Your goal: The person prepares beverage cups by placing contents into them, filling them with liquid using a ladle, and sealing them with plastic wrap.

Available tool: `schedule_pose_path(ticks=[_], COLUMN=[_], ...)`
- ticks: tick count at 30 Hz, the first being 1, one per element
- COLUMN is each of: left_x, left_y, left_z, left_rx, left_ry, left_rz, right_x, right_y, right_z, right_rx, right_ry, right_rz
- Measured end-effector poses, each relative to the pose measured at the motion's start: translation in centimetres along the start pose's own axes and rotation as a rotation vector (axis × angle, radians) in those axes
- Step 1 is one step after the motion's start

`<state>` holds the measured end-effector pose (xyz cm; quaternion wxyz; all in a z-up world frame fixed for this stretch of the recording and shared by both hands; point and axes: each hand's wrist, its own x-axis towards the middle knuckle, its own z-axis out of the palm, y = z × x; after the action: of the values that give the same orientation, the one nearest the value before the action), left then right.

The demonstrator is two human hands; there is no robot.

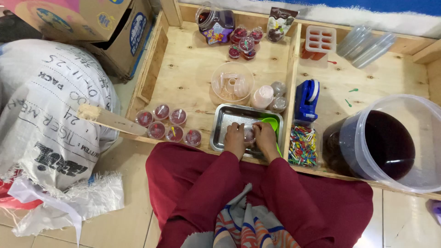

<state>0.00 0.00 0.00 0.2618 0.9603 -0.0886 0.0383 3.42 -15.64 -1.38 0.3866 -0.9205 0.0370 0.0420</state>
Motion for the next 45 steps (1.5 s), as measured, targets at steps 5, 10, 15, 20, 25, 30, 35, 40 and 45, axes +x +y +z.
schedule_pose_path(ticks=[5, 10, 15, 20, 25, 30, 35, 40, 45], left_x=[0.3, 0.4, 1.0, 1.5, 2.3, 3.0, 3.2, 0.6, -0.6], left_y=[-1.1, -0.2, -0.9, -2.4, -2.6, -4.3, -5.6, -2.5, -0.4], left_z=[2.4, 1.2, 2.5, 4.8, 3.5, 5.3, 6.5, 0.1, -2.0], left_rx=[0.027, 0.084, 0.085, 0.154, 0.122, 0.091, 0.076, -0.085, -0.103], left_ry=[0.090, 0.154, 0.116, 0.112, 0.016, -0.046, -0.121, -0.163, -0.101], left_rz=[0.042, 0.085, 0.101, 0.133, 0.197, 0.315, 0.349, 0.192, -0.008], right_x=[1.9, 2.4, 2.9, 3.7, 3.9, 3.7, 0.7, -2.8, -0.4], right_y=[0.9, 1.2, 1.1, 1.7, 3.1, 5.2, 3.3, -1.7, 3.0], right_z=[1.7, 1.8, 1.7, 1.9, 2.4, 3.4, 2.5, 0.2, 2.4], right_rx=[-0.003, -0.020, -0.045, -0.057, -0.010, -0.047, 0.006, 0.093, 0.132], right_ry=[-0.053, -0.083, -0.138, -0.180, -0.194, -0.154, -0.104, -0.071, -0.026], right_rz=[0.080, 0.130, 0.187, 0.210, 0.220, 0.238, 0.254, 0.297, 0.174])
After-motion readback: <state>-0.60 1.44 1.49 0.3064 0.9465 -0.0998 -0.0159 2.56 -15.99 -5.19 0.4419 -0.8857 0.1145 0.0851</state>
